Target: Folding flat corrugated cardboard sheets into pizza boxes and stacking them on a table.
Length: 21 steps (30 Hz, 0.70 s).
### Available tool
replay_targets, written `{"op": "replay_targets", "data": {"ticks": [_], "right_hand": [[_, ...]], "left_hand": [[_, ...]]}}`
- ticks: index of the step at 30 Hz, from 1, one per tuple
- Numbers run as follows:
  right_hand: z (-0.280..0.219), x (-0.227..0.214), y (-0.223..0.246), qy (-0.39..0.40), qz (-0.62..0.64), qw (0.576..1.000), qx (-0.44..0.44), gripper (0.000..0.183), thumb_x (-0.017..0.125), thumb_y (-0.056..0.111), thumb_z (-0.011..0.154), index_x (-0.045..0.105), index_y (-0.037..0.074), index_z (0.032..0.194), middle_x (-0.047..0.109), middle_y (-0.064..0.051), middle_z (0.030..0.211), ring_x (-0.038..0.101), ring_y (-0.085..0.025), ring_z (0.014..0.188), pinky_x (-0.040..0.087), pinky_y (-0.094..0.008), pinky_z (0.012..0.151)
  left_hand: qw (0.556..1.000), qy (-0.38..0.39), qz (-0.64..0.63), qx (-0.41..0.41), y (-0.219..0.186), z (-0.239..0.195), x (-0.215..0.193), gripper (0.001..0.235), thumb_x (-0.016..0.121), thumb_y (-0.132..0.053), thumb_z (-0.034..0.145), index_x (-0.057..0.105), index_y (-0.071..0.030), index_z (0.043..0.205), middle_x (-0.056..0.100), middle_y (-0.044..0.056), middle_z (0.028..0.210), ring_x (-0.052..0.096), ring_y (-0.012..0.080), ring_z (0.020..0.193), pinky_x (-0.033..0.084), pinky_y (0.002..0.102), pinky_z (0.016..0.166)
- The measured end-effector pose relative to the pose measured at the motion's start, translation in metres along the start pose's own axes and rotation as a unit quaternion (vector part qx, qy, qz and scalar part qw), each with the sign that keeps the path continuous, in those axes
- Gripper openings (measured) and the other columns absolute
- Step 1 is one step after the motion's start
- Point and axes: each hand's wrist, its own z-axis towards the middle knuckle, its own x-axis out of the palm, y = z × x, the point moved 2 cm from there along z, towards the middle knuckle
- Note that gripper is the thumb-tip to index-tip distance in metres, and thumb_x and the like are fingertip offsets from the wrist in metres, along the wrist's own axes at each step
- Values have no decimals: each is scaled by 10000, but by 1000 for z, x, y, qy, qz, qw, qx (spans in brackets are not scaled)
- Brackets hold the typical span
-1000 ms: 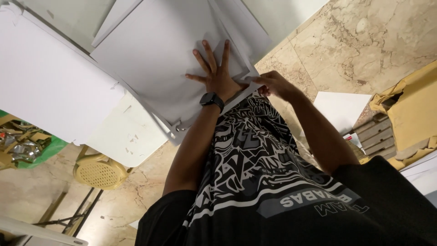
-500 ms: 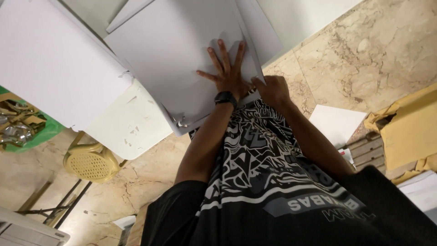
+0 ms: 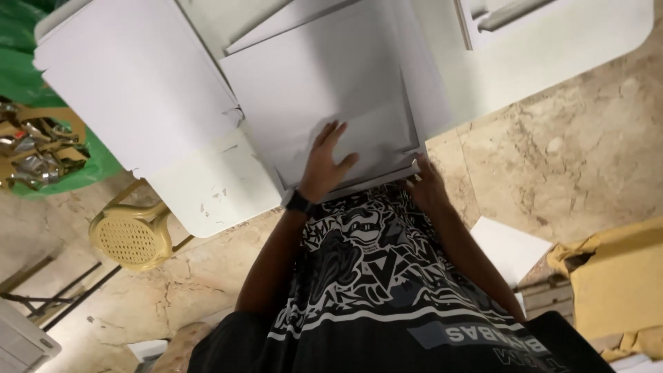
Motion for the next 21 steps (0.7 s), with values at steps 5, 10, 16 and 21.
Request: {"op": "replay_targets", "data": {"ticks": [5,10,16,21], "right_hand": [[-34,45,-1,-43,108,993,-25,491,900,23,820,522,-236,996,405,-153,971,492,-219,746,496,-472,584],[-65,58,72,-59,12,960,-272,344,868,27,822,716,52,1130,742,-50,991,707,-134,855,588,-310,735],[-160,50,217,71,-203,810,-546,237,871,-95,907,709,25,1033,708,-97,945,686,-146,812,559,-267,697],[-152,-93,306,-58,-585,805,-86,635,403,412,990,442,79,1530,444,-92,1581,369,-209,1481,182,-351,1277]], "left_hand": [[992,-122,-24,37,20,-36,-34,594,676,-182,1015,436,-109,1553,477,178,1524,453,374,1426,408,540,1158],[966,-230,31,117,-38,-38,-73,549,650,-52,1012,472,-107,1528,531,111,1487,495,345,1401,392,553,1169],[866,-367,196,277,-129,-48,-144,709,764,-177,1104,285,-168,1626,324,98,1650,305,335,1565,288,634,1317],[775,-473,324,265,-150,-94,-168,1086,853,-824,1105,-9,-459,1655,11,74,1772,-52,282,1681,0,891,1294]]}}
